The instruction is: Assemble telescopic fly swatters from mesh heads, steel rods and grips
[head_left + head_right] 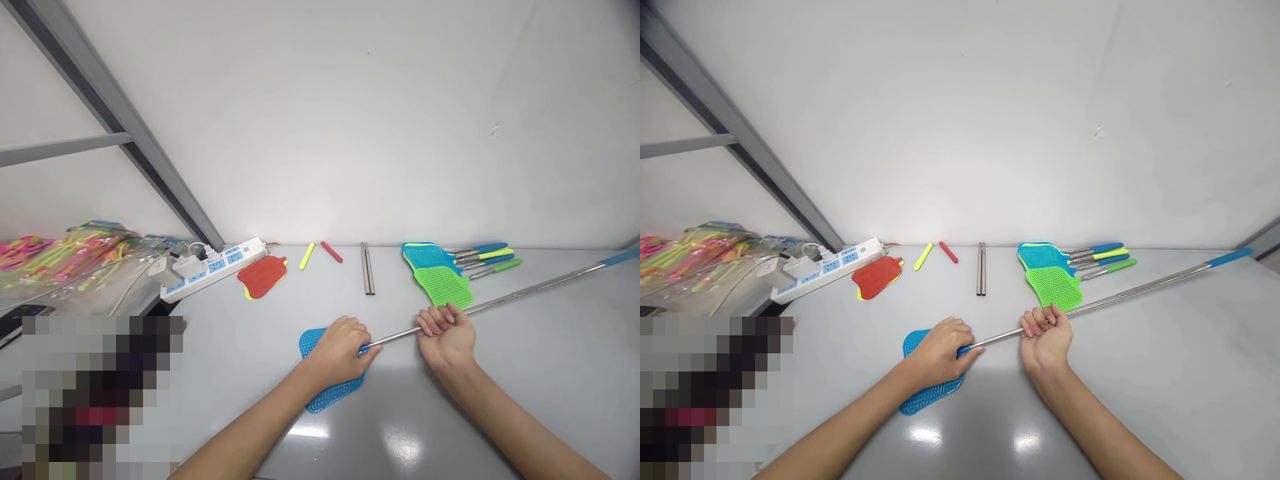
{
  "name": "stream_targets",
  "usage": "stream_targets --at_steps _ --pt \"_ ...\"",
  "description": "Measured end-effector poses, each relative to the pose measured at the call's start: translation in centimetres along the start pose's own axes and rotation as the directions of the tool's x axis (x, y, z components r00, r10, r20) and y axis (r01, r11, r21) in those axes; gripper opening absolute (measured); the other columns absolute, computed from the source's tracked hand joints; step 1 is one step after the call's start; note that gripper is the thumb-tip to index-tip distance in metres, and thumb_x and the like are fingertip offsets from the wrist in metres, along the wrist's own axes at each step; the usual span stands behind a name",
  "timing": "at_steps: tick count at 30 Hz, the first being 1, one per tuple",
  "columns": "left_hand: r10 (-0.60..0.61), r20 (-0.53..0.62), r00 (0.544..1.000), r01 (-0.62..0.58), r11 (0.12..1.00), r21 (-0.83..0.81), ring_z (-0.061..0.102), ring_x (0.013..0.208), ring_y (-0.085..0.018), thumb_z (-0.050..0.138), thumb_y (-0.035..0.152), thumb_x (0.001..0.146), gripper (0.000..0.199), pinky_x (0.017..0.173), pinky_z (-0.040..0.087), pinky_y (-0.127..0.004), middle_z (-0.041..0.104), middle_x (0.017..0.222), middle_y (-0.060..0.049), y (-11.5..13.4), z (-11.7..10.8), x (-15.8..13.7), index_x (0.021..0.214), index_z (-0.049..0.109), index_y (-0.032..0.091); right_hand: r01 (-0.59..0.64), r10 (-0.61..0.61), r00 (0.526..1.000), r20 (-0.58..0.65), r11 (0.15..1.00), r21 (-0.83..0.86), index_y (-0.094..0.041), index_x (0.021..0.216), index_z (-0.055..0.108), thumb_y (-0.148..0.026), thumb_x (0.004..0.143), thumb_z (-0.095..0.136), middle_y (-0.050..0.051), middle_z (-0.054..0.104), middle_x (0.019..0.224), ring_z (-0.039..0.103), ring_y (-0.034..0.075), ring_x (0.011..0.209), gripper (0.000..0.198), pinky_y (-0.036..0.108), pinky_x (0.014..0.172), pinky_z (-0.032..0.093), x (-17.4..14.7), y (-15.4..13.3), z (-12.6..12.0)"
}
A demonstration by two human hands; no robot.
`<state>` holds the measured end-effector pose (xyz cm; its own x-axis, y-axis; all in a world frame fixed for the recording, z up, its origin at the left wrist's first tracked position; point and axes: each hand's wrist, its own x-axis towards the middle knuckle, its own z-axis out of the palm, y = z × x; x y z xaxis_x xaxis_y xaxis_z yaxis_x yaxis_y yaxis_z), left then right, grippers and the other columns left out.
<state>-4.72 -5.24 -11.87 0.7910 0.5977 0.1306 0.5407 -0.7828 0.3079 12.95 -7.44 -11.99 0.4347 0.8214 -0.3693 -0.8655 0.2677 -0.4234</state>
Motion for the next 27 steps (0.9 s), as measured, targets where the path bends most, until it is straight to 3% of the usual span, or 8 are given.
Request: stream_targets --at_steps 7,14,27 --pt "-0.004 0.001 1.000 0.004 1.000 -0.012 0.046 0.063 -0.014 0.036 0.039 0.081 0.035 0.063 0.033 -0.028 0.050 0.057 -0.001 -0.2 0.0 0.0 0.058 0.050 0.017 0.014 -0.009 0.998 0.058 0.996 -0.086 -0.019 0.051 0.020 -0.021 0.072 0.040 -0.007 0.018 0.039 0.021 0.006 0.033 0.030 0.019 0.033 0.022 -0.5 0.8 -0.3" --pt "0.000 -0.004 1.000 0.000 1.000 -0.021 0.046 0.062 -0.013 0.039 0.043 0.079 0.036 0.063 0.034 -0.026 0.050 0.058 -0.001 -0.5 0.4 0.1 0.058 0.051 0.017 -0.052 0.052 0.999 -0.006 0.999 0.016 -0.018 0.051 0.022 -0.019 0.073 0.041 -0.007 0.019 0.040 0.021 0.006 0.034 0.029 0.019 0.034 0.021 -1.2 1.5 -0.3" --pt "0.000 0.005 1.000 0.000 1.000 -0.010 0.045 0.062 -0.013 0.039 0.046 0.078 0.039 0.063 0.034 -0.026 0.050 0.056 0.000 -0.6 0.3 0.2 0.056 0.050 0.016 -0.043 0.043 0.998 -0.041 0.999 0.021 -0.018 0.051 0.023 -0.018 0.072 0.044 -0.007 0.019 0.040 0.021 0.006 0.034 0.030 0.019 0.033 0.021 -1.8 1.9 0.0"
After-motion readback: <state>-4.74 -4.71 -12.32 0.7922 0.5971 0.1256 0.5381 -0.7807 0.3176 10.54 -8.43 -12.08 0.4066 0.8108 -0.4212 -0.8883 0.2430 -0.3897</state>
